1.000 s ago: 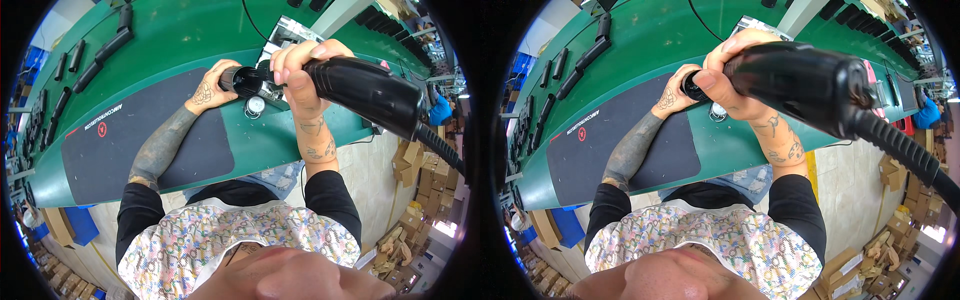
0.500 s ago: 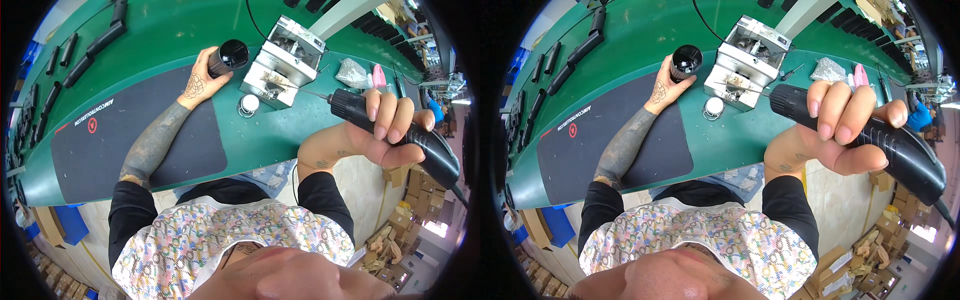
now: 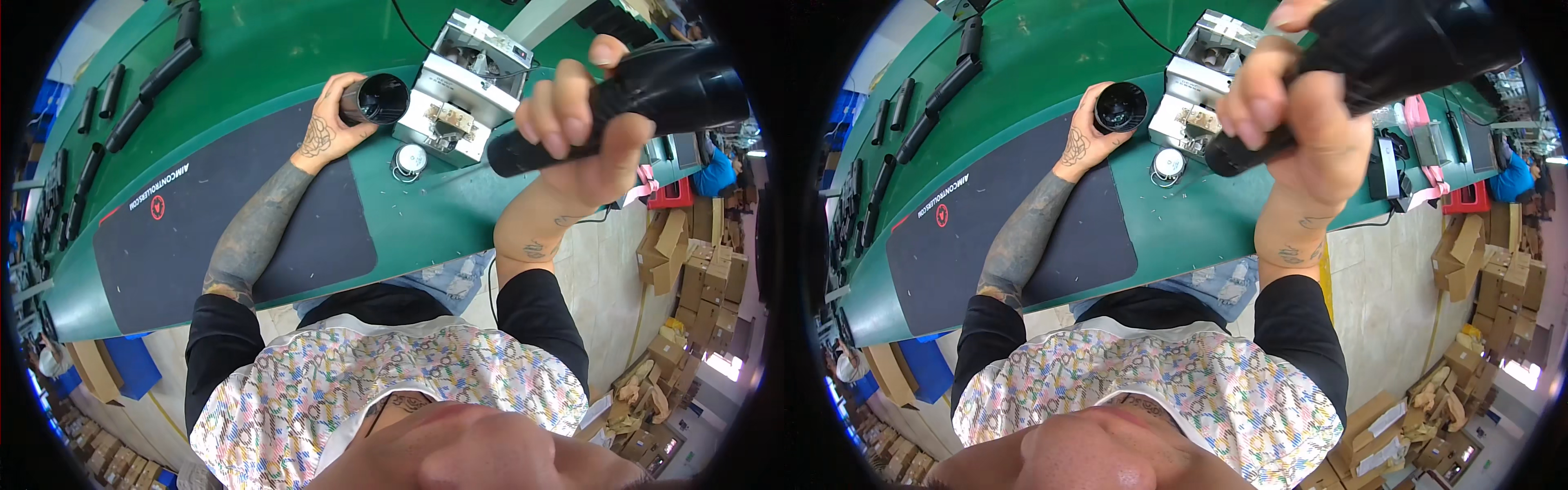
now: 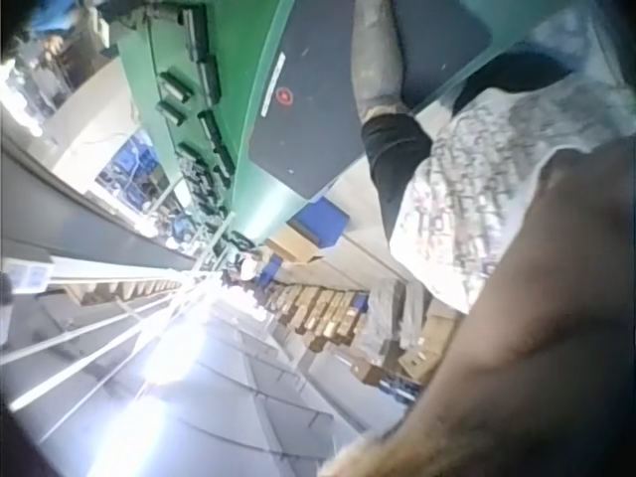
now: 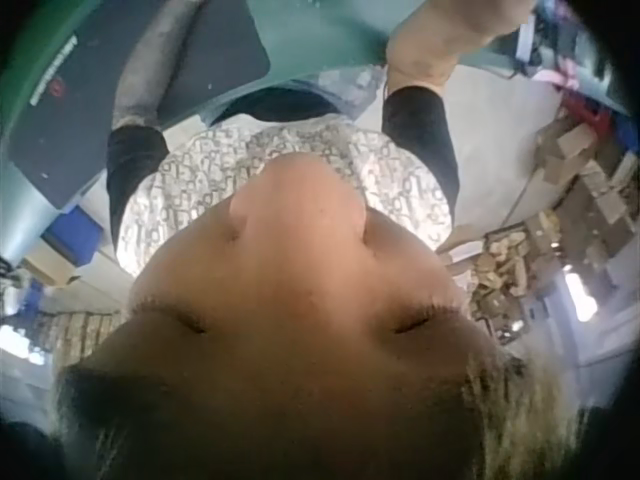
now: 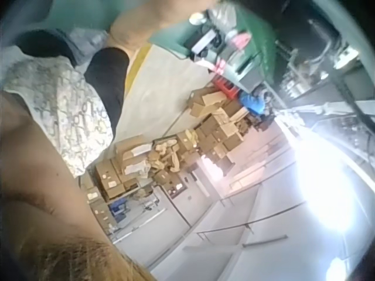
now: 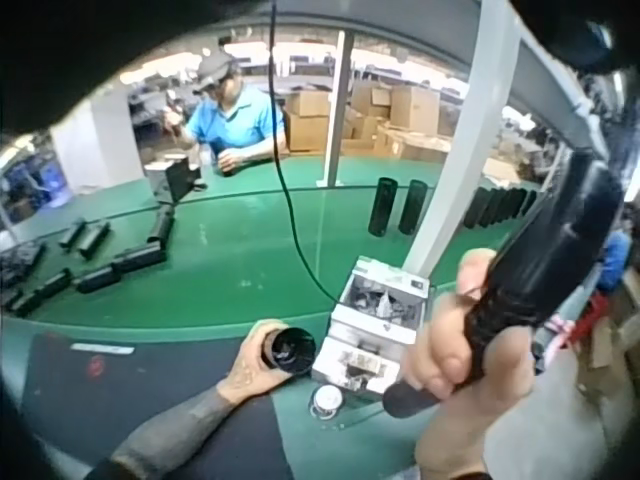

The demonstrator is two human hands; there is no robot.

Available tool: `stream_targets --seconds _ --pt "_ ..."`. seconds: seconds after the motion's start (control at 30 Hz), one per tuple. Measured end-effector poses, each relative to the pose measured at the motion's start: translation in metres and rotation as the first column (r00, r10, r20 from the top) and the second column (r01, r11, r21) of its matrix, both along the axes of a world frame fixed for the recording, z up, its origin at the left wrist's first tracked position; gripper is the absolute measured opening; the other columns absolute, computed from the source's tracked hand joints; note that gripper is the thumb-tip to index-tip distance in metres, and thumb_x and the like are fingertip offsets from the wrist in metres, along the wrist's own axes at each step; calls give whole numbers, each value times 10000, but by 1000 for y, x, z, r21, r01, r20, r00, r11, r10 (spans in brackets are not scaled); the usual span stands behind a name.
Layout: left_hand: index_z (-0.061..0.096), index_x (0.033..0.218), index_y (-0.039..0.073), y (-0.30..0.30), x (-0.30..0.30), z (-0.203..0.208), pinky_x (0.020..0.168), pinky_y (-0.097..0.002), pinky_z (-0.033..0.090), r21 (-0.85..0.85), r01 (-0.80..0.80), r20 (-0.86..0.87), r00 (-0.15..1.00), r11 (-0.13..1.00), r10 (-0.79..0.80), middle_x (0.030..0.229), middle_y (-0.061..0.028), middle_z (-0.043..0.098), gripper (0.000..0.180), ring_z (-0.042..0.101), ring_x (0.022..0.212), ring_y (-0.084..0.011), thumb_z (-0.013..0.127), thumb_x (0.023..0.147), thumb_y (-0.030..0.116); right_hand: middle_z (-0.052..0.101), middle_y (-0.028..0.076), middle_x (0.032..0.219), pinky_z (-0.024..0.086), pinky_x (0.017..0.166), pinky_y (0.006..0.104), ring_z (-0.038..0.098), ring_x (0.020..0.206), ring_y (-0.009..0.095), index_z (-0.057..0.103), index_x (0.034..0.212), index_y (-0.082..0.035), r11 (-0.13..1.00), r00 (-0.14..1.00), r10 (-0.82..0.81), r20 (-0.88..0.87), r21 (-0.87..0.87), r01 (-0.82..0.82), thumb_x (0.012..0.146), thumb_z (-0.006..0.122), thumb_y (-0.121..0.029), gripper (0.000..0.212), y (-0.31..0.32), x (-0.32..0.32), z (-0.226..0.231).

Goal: The person fastens components inside black plastic cylinders by collecting screws from an automatic dispenser and driving them inside each cylinder with an electric screwdriver, then places the assembled cylinders onto the conveyor belt.

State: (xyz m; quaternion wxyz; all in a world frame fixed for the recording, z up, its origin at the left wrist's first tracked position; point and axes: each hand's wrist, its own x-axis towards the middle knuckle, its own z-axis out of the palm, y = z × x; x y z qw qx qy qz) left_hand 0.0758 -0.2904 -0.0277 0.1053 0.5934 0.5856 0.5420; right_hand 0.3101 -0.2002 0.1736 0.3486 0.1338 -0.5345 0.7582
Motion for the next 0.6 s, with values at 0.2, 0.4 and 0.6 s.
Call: stream_targets --seconds 0.2,0.4,0.6 --pt "535 1214 72 -4 -3 4 950 -342 451 3 31 23 999 1000 -31 1175 -83 566 665 574 1062 -255 760 589 32 548 8 848 424 713 327 531 702 130 385 1407 -133 982 953 182 -240 -3 -188 941 595 -455 603 13 23 3" --pt "548 1205 75 2 0 5 954 -345 451 3 66 33 997 998 -66 1154 -75 580 654 572 1059 -251 748 584 31 568 -47 785 389 726 285 541 682 78 518 1266 -143 997 937 -72 -341 -15 72 873 694 -433 520 -1 35 4" --pt "542 1208 50 -12 -6 18 959 -369 463 67 53 -163 986 996 -42 1187 -99 588 649 587 1055 -273 797 612 76 583 -51 786 390 722 283 546 675 73 540 1249 -158 981 915 -156 -372 49 188 869 687 -453 503 -16 19 9"
